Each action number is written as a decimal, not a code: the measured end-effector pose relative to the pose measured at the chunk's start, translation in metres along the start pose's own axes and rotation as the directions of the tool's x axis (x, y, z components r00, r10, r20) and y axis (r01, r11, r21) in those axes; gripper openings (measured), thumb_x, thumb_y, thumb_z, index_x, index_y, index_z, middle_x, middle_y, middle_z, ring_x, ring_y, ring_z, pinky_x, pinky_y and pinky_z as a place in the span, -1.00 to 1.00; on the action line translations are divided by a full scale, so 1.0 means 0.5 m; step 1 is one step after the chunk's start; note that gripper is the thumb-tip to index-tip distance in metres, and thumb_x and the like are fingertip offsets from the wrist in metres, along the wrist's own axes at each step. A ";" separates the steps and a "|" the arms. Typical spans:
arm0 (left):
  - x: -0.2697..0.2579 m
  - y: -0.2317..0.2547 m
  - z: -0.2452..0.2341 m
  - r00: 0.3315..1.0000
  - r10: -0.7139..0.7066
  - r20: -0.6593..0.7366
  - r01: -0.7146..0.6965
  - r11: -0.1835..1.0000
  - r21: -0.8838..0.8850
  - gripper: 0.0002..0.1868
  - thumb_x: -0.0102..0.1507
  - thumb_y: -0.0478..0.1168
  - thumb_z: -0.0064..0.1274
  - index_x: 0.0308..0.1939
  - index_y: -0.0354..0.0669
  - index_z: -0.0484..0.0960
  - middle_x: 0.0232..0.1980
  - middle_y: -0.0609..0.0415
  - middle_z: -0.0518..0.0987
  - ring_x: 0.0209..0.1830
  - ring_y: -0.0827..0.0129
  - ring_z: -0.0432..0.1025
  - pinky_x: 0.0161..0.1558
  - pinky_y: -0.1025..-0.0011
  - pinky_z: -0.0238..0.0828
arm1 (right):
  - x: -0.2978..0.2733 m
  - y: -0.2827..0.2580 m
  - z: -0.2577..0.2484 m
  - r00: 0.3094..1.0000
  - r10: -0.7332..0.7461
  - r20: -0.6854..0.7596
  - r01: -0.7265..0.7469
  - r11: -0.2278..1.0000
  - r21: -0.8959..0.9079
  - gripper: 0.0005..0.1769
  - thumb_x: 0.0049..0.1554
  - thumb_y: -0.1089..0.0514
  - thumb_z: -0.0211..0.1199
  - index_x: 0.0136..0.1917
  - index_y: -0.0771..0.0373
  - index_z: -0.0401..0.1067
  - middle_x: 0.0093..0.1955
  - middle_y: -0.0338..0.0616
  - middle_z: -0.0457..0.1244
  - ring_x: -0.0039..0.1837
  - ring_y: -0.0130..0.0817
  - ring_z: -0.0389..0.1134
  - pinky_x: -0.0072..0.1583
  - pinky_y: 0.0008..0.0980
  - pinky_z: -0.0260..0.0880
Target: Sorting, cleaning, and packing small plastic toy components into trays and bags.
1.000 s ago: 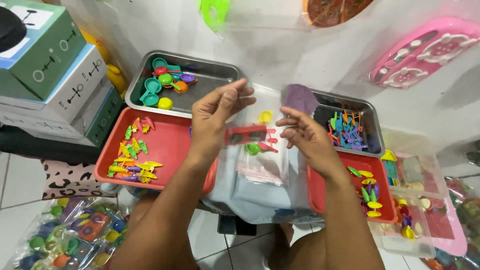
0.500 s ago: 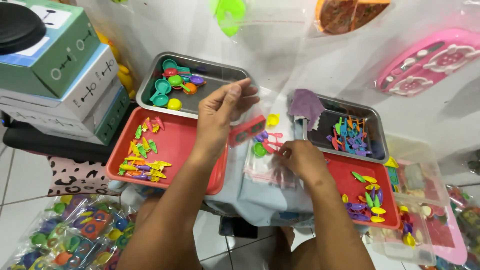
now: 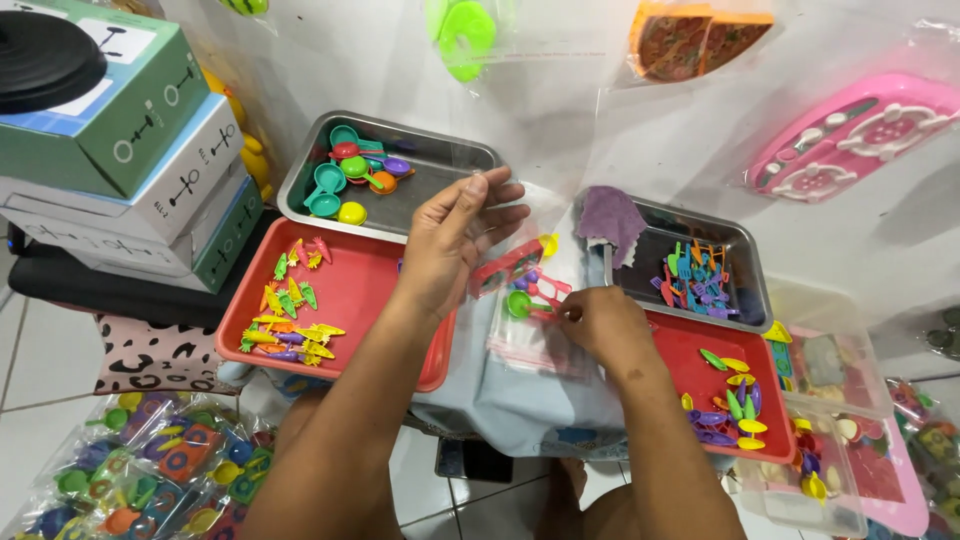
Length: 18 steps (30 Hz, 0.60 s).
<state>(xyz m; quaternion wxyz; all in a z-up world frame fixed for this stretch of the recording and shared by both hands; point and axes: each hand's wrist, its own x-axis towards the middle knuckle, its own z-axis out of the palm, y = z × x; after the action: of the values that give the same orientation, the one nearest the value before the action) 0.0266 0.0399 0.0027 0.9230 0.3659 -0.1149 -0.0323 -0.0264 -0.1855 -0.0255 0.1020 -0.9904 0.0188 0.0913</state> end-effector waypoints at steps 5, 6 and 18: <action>-0.004 0.007 0.002 1.000 0.008 -0.008 -0.008 0.998 0.062 -0.63 0.40 -0.04 0.03 0.19 -0.13 0.64 0.04 -0.12 0.70 0.02 0.11 0.63 0.13 0.18 0.59 | -0.005 0.022 -0.021 0.995 -0.002 -0.102 0.011 0.996 0.085 -0.79 0.04 0.03 0.31 -0.07 0.01 0.68 -0.17 -0.14 0.48 -0.02 0.06 0.51 0.03 0.01 0.52; -0.004 0.010 0.003 1.000 0.017 -0.010 -0.016 0.997 0.076 -0.63 0.40 -0.04 0.03 0.19 -0.13 0.64 0.05 -0.11 0.70 0.02 0.12 0.63 0.13 0.19 0.59 | -0.004 0.030 -0.028 0.988 -0.009 -0.153 0.027 0.993 0.118 -0.78 0.05 0.03 0.31 -0.05 0.04 0.67 -0.17 -0.11 0.47 -0.01 0.08 0.50 0.03 0.03 0.50; -0.013 -0.005 0.035 1.000 0.020 0.014 -0.022 0.992 0.122 -0.67 0.40 -0.13 0.03 0.15 -0.22 0.66 0.03 -0.17 0.69 -0.01 0.10 0.63 0.05 0.14 0.61 | 0.011 0.153 -0.064 0.784 -0.060 -0.618 0.553 0.519 0.651 -0.87 0.19 0.33 0.32 0.03 0.39 0.57 -0.07 -0.05 0.32 0.03 -0.48 0.28 0.02 -0.47 0.37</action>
<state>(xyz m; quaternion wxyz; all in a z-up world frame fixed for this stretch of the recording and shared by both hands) 0.0164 0.0273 0.0120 0.8984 0.4202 -0.1264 -0.0179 -0.0197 -0.2672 -0.0110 0.5458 -0.8021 -0.0986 -0.2212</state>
